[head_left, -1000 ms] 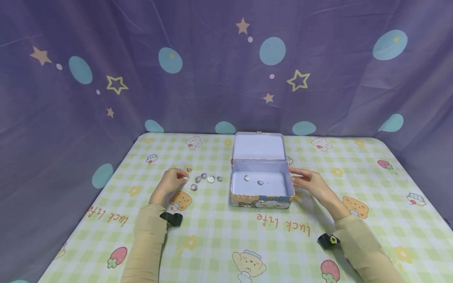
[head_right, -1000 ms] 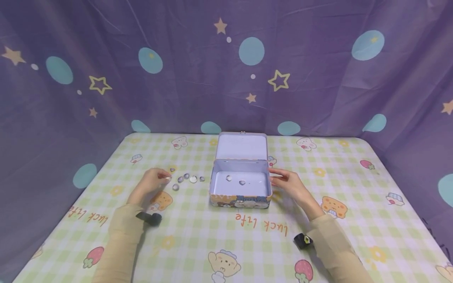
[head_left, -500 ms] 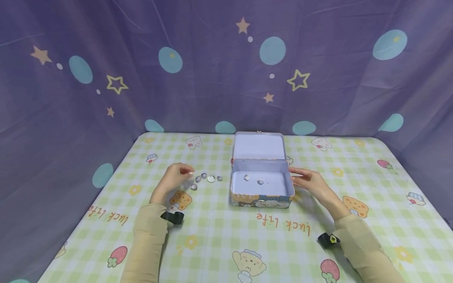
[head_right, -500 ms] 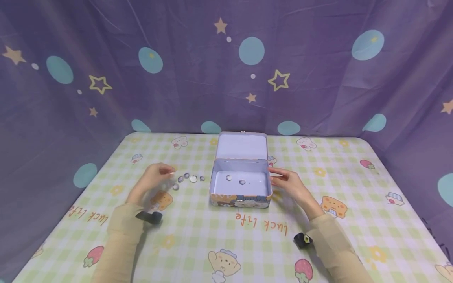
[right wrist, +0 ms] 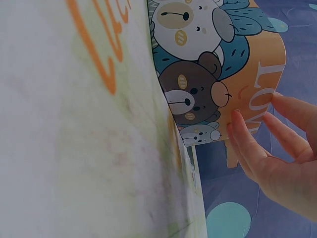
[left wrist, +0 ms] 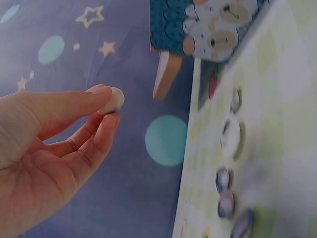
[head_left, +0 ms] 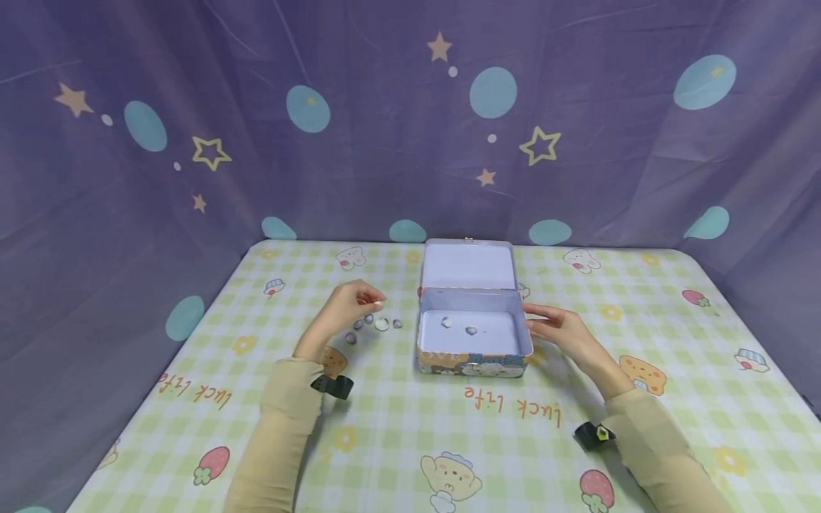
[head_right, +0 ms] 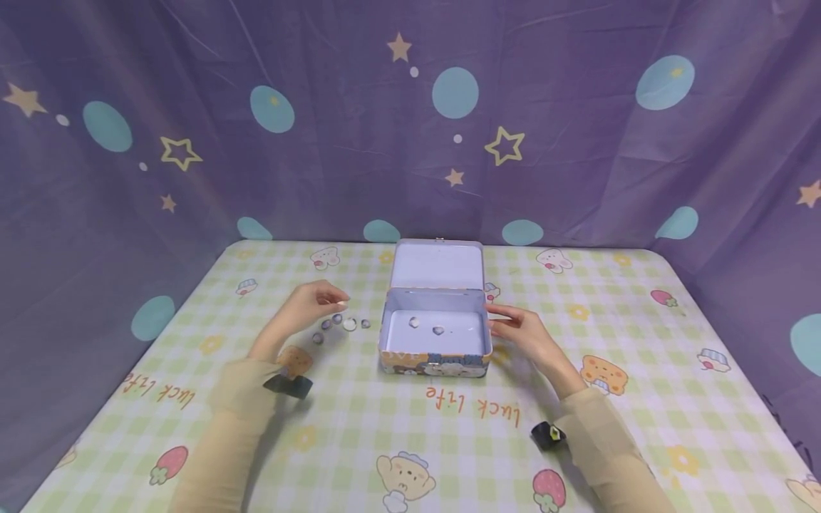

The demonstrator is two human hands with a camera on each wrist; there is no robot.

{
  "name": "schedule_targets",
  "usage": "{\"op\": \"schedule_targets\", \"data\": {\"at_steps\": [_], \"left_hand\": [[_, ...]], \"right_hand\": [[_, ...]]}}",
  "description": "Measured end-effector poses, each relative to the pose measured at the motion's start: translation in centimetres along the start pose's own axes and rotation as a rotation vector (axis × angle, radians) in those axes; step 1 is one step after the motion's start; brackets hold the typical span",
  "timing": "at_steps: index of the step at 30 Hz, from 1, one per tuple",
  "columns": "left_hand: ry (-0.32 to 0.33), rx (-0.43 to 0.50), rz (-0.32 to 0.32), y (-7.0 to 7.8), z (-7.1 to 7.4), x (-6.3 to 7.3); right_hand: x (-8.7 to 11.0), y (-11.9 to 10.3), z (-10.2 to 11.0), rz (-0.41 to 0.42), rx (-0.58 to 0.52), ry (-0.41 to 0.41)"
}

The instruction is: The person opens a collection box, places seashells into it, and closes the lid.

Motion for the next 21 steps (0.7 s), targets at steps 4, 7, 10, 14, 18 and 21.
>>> {"op": "schedule_targets", "data": {"at_steps": [4, 7, 10, 14, 18, 21], "left_hand": [[-0.02, 0.0, -0.042, 1.2, -1.0, -0.4], [-0.036, 0.017, -0.062, 1.8, -1.7, -0.6], [-0.053, 0.033, -0.084, 2.1, -2.4, -1.0], [-0.076, 0.038, -0.128, 2.6, -3.2, -1.4], [-0.095, 0.04, -0.155, 3.1, -3.8, -1.7], [-0.112, 0.042, -0.163, 3.4, -4.2, -1.8]], "right_hand": [[0.0, 0.0, 0.0, 0.005, 0.001, 0.002], [0.0, 0.0, -0.1, 0.009, -0.011, 0.0], [0.0, 0.0, -0.1, 0.011, -0.024, -0.003], [0.0, 0.0, -0.1, 0.011, -0.028, -0.003], [0.0, 0.0, -0.1, 0.008, -0.029, -0.004], [0.0, 0.0, -0.1, 0.005, -0.025, -0.003]]}}
Point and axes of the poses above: each hand's wrist, its own x-axis away from the middle knuckle, its own z-axis out of the back of the hand, y = z × x, the point moved 4 cm from there along -x, towards the middle knuckle, and after that the axes turned 13 degrees about x, right-handed, at the moved point
